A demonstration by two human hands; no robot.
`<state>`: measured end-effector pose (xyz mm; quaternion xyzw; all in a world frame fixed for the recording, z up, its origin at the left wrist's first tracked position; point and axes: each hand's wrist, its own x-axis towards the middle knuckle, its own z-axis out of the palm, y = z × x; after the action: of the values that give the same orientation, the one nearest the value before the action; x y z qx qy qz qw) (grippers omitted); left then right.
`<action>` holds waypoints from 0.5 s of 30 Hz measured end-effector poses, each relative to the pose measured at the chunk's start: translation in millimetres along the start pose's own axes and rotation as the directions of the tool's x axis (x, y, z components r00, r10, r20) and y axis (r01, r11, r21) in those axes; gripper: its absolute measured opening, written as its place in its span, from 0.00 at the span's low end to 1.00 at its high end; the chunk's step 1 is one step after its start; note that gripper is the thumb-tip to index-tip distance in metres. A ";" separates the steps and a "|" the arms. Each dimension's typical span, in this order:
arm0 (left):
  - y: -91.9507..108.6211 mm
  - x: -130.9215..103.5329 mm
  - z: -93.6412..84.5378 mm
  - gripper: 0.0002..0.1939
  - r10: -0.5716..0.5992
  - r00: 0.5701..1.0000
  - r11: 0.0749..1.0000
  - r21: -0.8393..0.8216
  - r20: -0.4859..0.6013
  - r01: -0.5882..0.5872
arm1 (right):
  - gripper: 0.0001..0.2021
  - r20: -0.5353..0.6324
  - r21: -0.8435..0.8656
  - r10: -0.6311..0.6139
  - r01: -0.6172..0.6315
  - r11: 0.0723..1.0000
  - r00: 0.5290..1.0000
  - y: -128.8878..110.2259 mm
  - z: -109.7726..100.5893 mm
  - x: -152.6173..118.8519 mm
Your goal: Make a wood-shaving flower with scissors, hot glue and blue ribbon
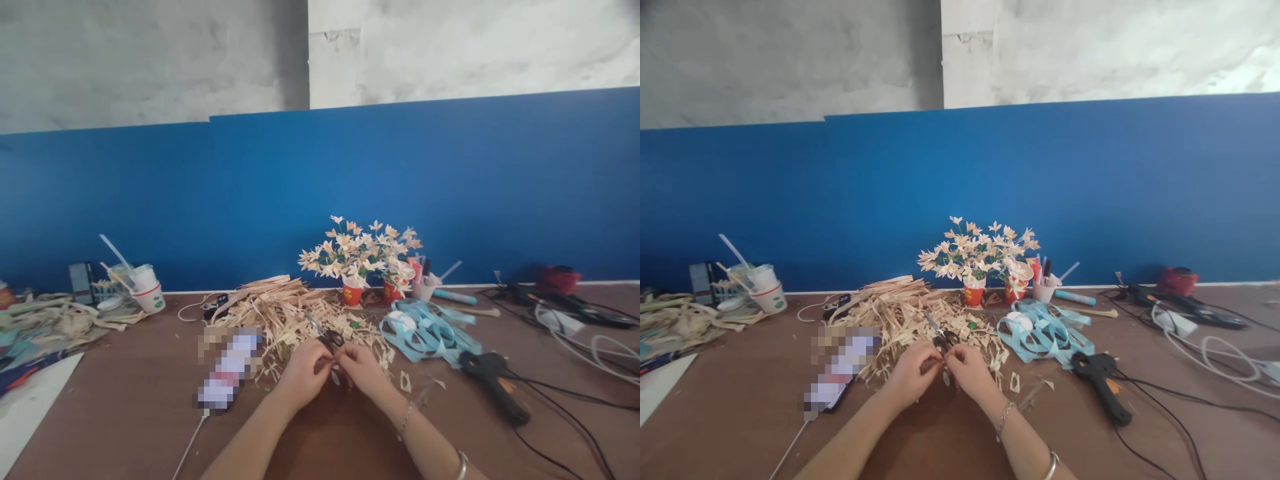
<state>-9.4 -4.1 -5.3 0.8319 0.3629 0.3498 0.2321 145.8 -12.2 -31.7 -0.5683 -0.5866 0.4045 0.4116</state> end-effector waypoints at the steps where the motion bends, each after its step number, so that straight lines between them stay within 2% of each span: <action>1: -0.6 0.5 0.6 0.05 -0.003 1.000 1.000 -0.012 -0.011 0.003 | 0.10 -0.003 0.006 -0.008 0.008 1.000 1.000 -1.1 -0.6 -0.3; 3: -3.3 1.8 3.0 0.05 -0.057 0.998 0.996 -0.075 -0.039 0.054 | 0.10 -0.027 0.023 -0.031 0.031 0.999 0.999 -5.5 -1.8 -2.1; 5: -7.3 3.1 5.9 0.05 -0.177 0.984 0.967 -0.193 -0.039 0.166 | 0.10 -0.040 0.057 -0.060 0.062 0.996 0.997 -11.2 -2.8 -5.0; 8: -13.1 4.3 9.2 0.06 -0.336 0.941 0.870 -0.368 0.044 0.328 | 0.11 0.001 0.041 -0.133 0.133 0.990 0.991 -17.8 -3.0 -9.1; 12: -16.3 4.2 10.6 0.07 -0.398 0.909 0.770 -0.494 0.125 0.405 | 0.07 -0.049 -0.095 -0.183 0.178 0.979 0.982 -19.6 -2.8 -10.4; 15: -15.9 3.9 10.6 0.08 -0.419 0.897 0.720 -0.551 0.139 0.421 | 0.06 -0.076 -0.067 -0.150 0.145 0.987 0.986 -17.3 -2.6 -9.1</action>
<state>-6.5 7.5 -20.7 0.6211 0.4202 0.3778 0.5431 142.6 -21.8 -14.8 -0.5516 -0.6220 0.3312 0.4462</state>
